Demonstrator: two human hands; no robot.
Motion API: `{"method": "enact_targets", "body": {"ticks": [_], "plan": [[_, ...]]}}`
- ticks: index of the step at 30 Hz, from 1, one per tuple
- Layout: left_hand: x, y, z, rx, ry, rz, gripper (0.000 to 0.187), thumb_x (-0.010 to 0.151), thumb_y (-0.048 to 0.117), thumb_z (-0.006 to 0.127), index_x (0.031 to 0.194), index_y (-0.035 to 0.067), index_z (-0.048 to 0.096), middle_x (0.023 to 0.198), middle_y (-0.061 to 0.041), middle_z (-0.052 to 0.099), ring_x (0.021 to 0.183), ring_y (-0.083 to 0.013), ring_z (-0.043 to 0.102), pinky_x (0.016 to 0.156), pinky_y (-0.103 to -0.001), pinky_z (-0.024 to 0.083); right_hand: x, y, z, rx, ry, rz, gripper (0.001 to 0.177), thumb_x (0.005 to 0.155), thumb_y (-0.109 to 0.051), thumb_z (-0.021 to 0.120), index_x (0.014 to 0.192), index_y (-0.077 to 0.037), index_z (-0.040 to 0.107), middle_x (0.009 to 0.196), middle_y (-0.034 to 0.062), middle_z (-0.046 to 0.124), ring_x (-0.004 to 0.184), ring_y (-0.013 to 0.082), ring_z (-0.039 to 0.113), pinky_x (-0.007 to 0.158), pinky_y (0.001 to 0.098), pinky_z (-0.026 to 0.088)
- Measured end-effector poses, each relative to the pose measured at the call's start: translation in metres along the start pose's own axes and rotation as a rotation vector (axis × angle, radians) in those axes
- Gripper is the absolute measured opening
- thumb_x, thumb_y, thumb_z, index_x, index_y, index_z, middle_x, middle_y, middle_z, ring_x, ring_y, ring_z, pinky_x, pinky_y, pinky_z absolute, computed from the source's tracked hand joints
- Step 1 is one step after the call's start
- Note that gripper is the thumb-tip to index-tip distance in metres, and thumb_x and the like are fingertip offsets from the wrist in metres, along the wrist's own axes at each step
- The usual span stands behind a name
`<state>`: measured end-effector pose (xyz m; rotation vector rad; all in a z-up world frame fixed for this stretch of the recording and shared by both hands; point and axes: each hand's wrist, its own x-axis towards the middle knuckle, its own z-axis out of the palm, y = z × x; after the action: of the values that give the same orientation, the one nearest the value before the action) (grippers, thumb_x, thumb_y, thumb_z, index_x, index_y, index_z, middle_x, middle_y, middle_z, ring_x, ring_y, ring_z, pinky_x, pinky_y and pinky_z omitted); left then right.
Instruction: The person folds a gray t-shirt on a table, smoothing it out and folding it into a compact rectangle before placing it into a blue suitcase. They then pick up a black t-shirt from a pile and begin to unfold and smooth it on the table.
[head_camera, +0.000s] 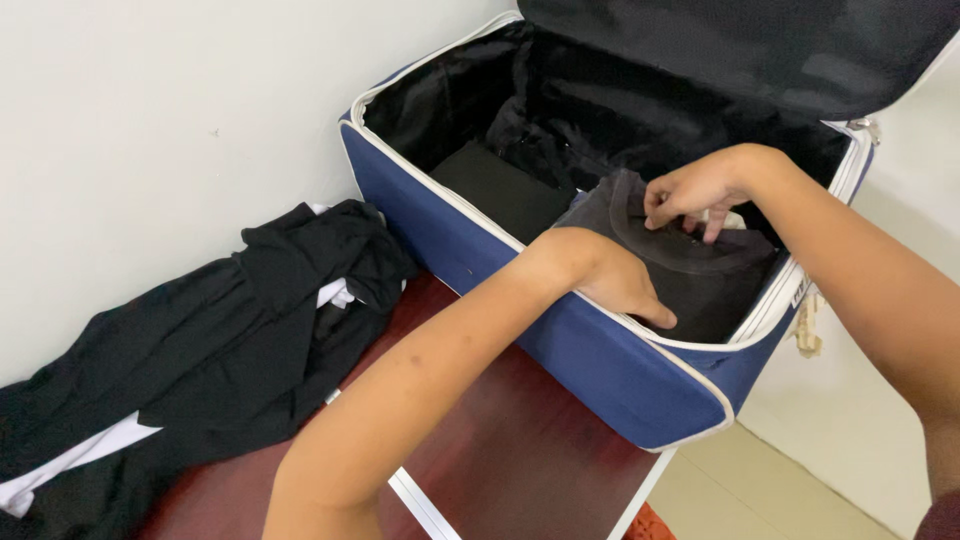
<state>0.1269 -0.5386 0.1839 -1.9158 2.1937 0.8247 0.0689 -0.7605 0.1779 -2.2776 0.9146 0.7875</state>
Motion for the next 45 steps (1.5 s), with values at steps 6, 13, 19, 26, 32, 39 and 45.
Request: {"method": "enact_targets", "body": {"ticks": [6, 13, 19, 26, 32, 39, 45], "plan": [[-0.020, 0.018, 0.005, -0.034, 0.157, -0.041, 0.073, 0.092, 0.071, 0.045, 0.112, 0.009, 0.078, 0.124, -0.017, 0.073, 0.120, -0.0308, 0.065, 0.102, -0.042, 0.048, -0.045, -0.015, -0.001, -0.121, 0.207, -0.022, 0.039, 0.097, -0.041, 0.064, 0.117, -0.008, 0.067, 0.123, 0.0179, 0.071, 0.113, 0.0258, 0.070, 0.089, 0.0439, 0.065], [-0.110, 0.023, 0.053, -0.051, 0.731, 0.231, 0.043, 0.095, 0.045, 0.060, 0.112, 0.009, 0.075, 0.113, -0.012, 0.076, 0.113, -0.0299, 0.068, 0.102, -0.041, 0.052, -0.147, -0.084, 0.080, -0.330, 0.387, -0.570, 0.019, 0.086, -0.023, 0.067, 0.100, -0.011, 0.073, 0.086, 0.0061, 0.076, 0.080, 0.0206, 0.072, 0.071, 0.0346, 0.059], [-0.187, 0.022, 0.122, -0.080, 1.105, 0.353, 0.031, 0.099, 0.031, 0.067, 0.119, 0.007, 0.067, 0.119, -0.010, 0.067, 0.116, -0.0303, 0.064, 0.107, -0.041, 0.052, -0.187, -0.095, 0.157, -0.317, 0.587, -0.704, 0.021, 0.089, -0.032, 0.074, 0.096, -0.013, 0.070, 0.090, 0.0010, 0.068, 0.081, 0.0170, 0.071, 0.072, 0.0320, 0.058], [-0.276, 0.014, 0.201, -0.257, 1.092, 0.038, 0.025, 0.099, 0.026, 0.064, 0.115, 0.007, 0.067, 0.111, -0.009, 0.067, 0.108, -0.0295, 0.066, 0.093, -0.040, 0.054, -0.179, -0.151, 0.268, -0.114, 0.446, -1.064, 0.022, 0.086, -0.025, 0.072, 0.103, -0.010, 0.069, 0.095, 0.0036, 0.071, 0.082, 0.0199, 0.073, 0.073, 0.0330, 0.057], [-0.331, -0.069, 0.280, -0.278, 1.229, -0.326, 0.029, 0.094, 0.019, 0.068, 0.117, 0.001, 0.065, 0.113, -0.016, 0.065, 0.107, -0.0348, 0.067, 0.092, -0.041, 0.054, -0.091, -0.274, 0.325, -0.060, 0.276, -1.298, 0.020, 0.094, -0.016, 0.065, 0.111, -0.006, 0.069, 0.113, 0.0074, 0.063, 0.093, 0.0203, 0.069, 0.082, 0.0344, 0.058], [-0.377, -0.169, 0.351, -0.238, 1.243, -0.712, 0.050, 0.086, 0.011, 0.071, 0.133, 0.000, 0.056, 0.148, -0.018, 0.048, 0.134, -0.0382, 0.049, 0.109, -0.043, 0.044, 0.021, -0.384, 0.316, -0.047, 0.757, -1.249, 0.058, 0.086, -0.010, 0.072, 0.143, -0.008, 0.058, 0.148, 0.0189, 0.044, 0.088, 0.0321, 0.070, 0.078, 0.0409, 0.057], [-0.367, -0.162, 0.367, -0.158, 1.281, -0.720, 0.081, 0.084, 0.013, 0.076, 0.152, 0.001, 0.033, 0.155, -0.021, 0.043, 0.137, -0.0401, 0.047, 0.112, -0.045, 0.040, 0.037, -0.403, 0.303, -0.135, 0.909, -1.170, 0.035, 0.090, -0.021, 0.077, 0.124, -0.013, 0.074, 0.114, 0.0093, 0.062, 0.085, 0.0323, 0.070, 0.075, 0.0443, 0.056]]}}
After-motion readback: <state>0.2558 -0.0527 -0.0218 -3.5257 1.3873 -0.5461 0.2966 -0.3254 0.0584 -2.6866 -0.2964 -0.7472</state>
